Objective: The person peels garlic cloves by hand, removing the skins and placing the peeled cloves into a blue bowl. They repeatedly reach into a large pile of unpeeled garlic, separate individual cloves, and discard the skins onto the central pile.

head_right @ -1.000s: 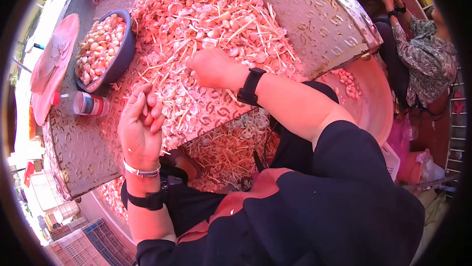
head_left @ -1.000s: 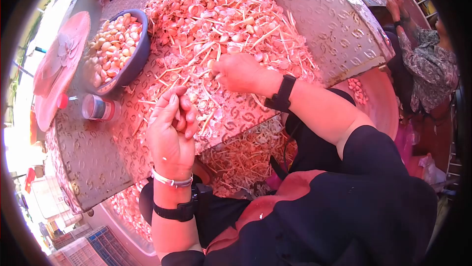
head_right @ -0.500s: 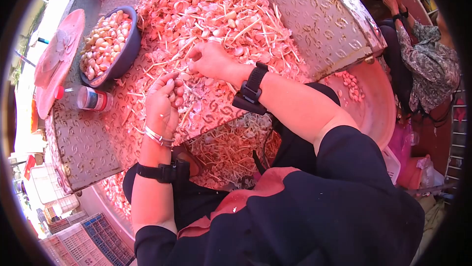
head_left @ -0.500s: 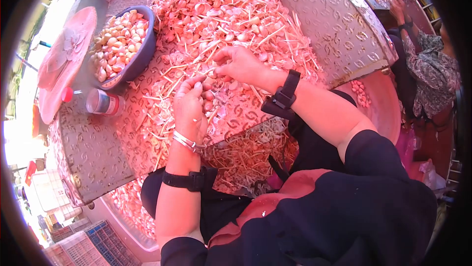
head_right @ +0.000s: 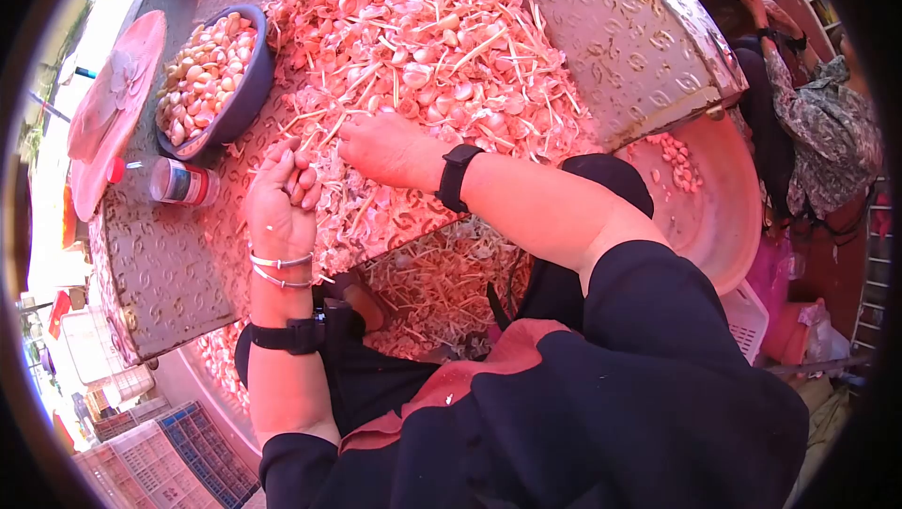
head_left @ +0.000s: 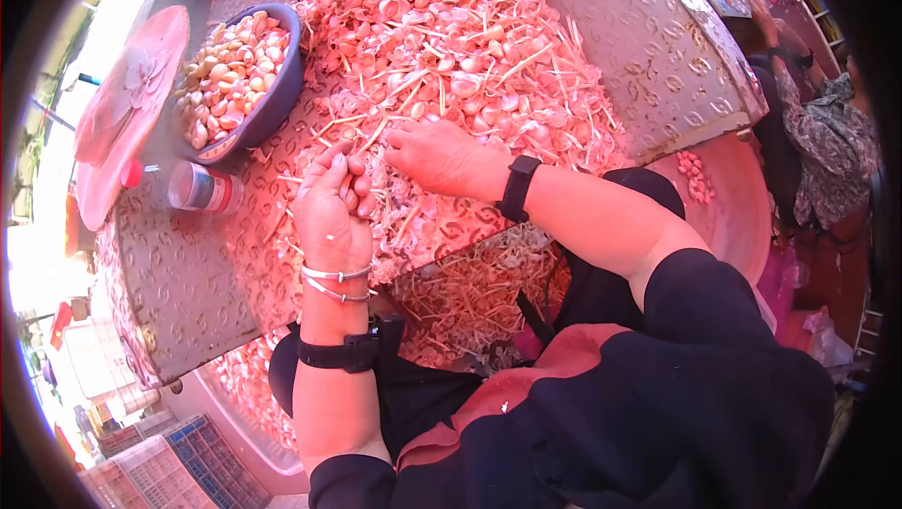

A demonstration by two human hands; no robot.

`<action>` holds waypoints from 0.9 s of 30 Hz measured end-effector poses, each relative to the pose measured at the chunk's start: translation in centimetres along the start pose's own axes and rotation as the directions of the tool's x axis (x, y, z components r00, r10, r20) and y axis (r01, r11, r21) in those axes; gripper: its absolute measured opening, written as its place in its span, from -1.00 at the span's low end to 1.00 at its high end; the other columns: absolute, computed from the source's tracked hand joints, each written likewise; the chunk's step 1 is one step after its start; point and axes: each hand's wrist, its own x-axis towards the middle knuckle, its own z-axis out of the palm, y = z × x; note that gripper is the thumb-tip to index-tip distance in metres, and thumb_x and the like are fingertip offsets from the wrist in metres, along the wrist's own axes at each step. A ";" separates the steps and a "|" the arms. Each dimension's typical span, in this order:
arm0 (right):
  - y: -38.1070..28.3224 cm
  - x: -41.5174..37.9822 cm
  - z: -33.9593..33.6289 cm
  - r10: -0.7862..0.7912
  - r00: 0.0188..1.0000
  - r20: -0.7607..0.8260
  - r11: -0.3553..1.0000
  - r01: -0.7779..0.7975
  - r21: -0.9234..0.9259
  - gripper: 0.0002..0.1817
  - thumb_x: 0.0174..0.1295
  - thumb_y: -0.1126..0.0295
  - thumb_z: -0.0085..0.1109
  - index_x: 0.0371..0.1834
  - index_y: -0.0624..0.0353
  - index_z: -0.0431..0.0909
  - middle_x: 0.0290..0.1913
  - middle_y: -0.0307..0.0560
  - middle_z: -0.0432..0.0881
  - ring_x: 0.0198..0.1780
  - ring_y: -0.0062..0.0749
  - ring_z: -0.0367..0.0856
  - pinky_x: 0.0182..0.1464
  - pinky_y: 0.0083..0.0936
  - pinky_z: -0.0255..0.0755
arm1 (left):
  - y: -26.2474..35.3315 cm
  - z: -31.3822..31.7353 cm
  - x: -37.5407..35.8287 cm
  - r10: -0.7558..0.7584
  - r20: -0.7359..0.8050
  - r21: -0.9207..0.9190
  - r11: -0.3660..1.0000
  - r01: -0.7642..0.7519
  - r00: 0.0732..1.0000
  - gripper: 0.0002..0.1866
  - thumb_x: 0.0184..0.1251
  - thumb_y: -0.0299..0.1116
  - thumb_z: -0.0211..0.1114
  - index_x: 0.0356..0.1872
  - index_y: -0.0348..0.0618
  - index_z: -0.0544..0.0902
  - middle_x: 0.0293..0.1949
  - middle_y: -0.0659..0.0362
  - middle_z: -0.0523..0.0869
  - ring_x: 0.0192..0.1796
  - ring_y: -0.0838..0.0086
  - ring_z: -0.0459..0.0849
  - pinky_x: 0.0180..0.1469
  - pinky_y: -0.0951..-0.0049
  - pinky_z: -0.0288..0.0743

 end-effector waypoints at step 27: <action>-11.8 -3.0 -16.7 -0.707 0.705 0.055 -0.575 -0.618 0.537 -0.73 0.07 0.38 0.31 -0.28 0.34 0.51 -0.31 -0.06 0.50 -0.31 -0.40 0.53 -0.33 -0.56 0.40 | 0.4 0.4 -1.3 -0.063 0.124 -0.130 0.988 0.079 0.990 -0.80 0.38 -0.43 -0.03 -0.10 -0.30 0.45 -0.49 0.19 0.50 -0.58 0.62 0.38 -0.64 0.69 0.17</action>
